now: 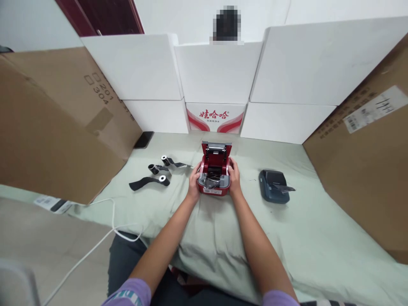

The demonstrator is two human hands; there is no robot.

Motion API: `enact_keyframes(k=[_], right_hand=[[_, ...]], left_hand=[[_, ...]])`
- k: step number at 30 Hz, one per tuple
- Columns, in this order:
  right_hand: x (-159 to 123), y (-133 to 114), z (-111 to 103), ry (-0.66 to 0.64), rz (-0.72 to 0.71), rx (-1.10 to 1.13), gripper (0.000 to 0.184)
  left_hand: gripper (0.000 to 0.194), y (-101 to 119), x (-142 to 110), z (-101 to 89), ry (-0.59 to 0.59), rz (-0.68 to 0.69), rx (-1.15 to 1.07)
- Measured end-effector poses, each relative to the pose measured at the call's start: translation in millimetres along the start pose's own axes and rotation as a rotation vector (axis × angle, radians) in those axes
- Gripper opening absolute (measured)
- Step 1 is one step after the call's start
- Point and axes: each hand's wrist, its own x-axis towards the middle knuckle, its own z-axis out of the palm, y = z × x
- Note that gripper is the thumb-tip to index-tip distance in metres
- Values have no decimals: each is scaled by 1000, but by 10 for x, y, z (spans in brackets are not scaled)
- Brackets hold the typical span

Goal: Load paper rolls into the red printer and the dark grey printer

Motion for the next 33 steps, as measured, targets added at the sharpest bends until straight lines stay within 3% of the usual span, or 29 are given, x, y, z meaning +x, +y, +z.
enact_keyframes(k=[4,8,11,14,16,19,24,27,31,33], right_hand=[[1,-18,8,-1,-14,-16,59],[11,-1,14,1,-20,-12,57],[33,47,15,6,-17,25,58],[57,84,14,3,-10,22,61],[64,84,12,4,-13,-5,61],[62,55,10,11,-13,-11,59],[55,38,10,6,2,-6,58],[67,76,11,5,1,-11,57],[77,128,15,-4,-4,44,54],[72,136,19,-9,-10,78,53]], left_hand=[[59,19,-9,13,9,1,15],[46,311,6,-23,-55,173,198],[41,660,156,-12,-277,208,439],[25,870,456,119,-572,248,864],[15,862,678,263,-667,318,1118],[14,702,928,461,-771,291,1353],[13,601,997,550,-725,317,1367],[16,812,866,488,-736,295,1286],[38,1205,652,259,-558,185,959],[53,1355,616,60,-457,215,835]])
